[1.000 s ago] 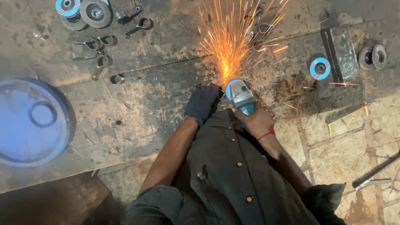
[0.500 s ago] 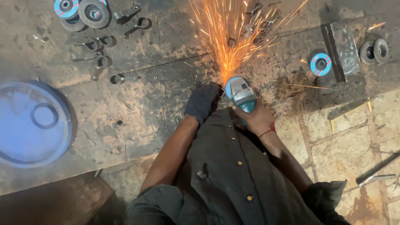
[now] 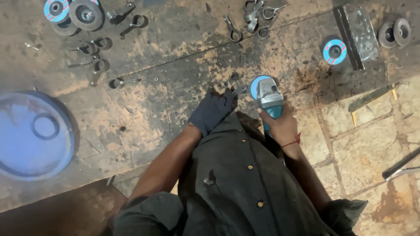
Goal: The person uses a handheld angle grinder to grind the edges of small metal parts on a workbench. They repeatedly pick up individual parts, hold them with a gloved left hand, and grind them with the right hand, creating sparks. Finished parts are placed in a pile on the table.
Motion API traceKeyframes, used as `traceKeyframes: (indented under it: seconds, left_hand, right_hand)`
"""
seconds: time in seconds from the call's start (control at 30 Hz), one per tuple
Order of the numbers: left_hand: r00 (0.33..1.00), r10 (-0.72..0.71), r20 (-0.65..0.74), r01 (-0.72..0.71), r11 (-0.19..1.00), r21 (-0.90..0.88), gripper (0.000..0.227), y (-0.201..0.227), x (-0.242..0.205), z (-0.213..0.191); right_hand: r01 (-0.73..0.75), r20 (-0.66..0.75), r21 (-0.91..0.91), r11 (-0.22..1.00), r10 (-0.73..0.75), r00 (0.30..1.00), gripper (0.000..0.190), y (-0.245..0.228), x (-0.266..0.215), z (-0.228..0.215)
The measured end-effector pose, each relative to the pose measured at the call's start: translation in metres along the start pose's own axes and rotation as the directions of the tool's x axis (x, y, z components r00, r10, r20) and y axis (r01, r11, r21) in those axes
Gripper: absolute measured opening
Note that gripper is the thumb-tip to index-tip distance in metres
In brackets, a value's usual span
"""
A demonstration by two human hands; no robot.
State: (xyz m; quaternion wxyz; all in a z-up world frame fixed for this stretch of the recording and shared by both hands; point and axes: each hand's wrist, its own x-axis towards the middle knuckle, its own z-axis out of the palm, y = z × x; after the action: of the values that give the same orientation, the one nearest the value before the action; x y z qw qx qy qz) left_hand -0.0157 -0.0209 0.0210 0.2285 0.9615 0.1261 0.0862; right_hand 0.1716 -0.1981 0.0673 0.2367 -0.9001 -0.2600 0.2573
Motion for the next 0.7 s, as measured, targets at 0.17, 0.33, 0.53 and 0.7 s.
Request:
traceKeyframes:
  seconds: [0.17, 0.33, 0.53, 0.7]
  left_hand:
    - [0.968, -0.214, 0.134, 0.216, 0.976, -0.005, 0.049, 0.016, 0.001, -0.025]
    - [0.883, -0.312, -0.35, 0.258, 0.947, -0.193, 0.076, 0.02, 0.008, -0.022]
    - [0.889, -0.449, -0.092, 0.43, 0.887, -0.171, 0.026, 0.011, 0.011, 0.001]
    - [0.916, -0.39, -0.098, 0.388, 0.921, -0.039, 0.035, -0.002, 0.011, 0.024]
  right_hand:
    - [0.038, 0.008, 0.004, 0.999, -0.038, 0.999, 0.073, 0.012, 0.0, 0.007]
    - [0.04, 0.066, -0.043, 0.998, -0.037, 0.997, 0.071, 0.013, 0.008, 0.013]
    - [0.082, 0.119, -0.059, 0.995, -0.075, 0.99, 0.075, 0.003, 0.019, 0.015]
    - [0.083, 0.152, -0.147, 0.986, -0.06, 0.987, 0.082, 0.008, 0.031, 0.028]
